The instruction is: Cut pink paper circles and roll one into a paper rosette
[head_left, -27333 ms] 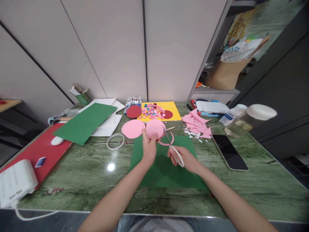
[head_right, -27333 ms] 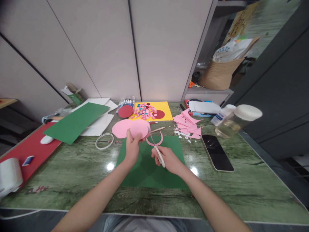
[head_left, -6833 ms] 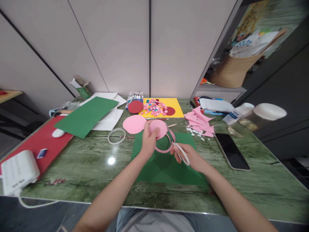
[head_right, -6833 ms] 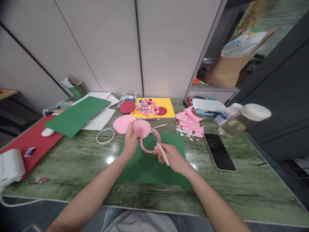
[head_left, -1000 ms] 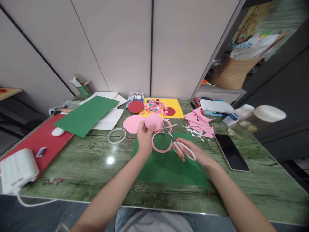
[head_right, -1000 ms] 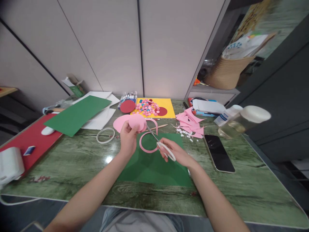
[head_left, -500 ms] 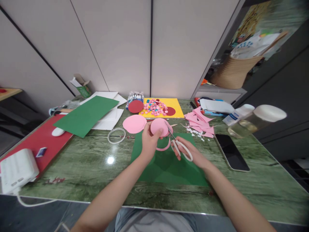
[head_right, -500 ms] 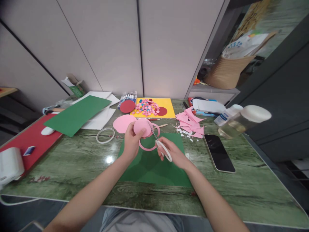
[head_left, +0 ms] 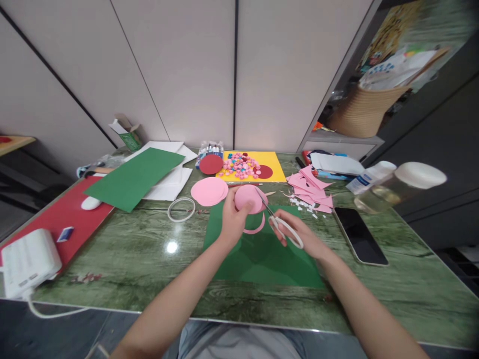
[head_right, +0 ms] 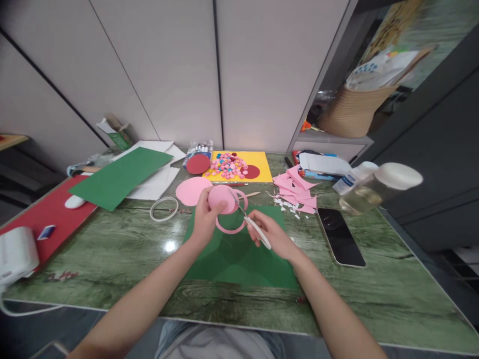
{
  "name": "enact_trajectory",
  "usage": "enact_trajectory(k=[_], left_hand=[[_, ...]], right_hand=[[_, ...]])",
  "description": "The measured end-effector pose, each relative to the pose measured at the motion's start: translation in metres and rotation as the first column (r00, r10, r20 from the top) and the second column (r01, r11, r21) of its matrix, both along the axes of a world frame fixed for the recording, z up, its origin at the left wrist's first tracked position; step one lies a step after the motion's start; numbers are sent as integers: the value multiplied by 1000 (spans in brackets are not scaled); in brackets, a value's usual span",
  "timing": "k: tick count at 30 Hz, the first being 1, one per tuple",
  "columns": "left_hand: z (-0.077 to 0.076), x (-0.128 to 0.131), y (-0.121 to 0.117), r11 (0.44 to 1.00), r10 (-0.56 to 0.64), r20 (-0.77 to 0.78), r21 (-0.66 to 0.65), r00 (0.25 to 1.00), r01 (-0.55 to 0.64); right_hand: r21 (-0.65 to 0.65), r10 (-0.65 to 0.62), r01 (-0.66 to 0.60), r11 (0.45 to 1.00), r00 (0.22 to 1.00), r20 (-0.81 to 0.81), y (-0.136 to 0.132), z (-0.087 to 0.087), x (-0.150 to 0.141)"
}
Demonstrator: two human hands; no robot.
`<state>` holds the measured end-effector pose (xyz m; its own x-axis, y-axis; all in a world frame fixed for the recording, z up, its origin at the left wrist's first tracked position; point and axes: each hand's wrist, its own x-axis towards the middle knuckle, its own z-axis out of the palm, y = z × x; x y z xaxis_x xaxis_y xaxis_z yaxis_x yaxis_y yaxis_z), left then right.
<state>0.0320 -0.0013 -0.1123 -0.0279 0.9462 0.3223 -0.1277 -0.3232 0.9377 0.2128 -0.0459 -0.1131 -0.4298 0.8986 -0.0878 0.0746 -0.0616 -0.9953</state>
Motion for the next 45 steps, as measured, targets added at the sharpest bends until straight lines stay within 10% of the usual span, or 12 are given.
enact_trajectory(k=[45], left_hand=[[-3,-3,5,997,71,20,-29,997,-71]], right_hand=[[-13,-39,40,999,997,59,0,1,-5]])
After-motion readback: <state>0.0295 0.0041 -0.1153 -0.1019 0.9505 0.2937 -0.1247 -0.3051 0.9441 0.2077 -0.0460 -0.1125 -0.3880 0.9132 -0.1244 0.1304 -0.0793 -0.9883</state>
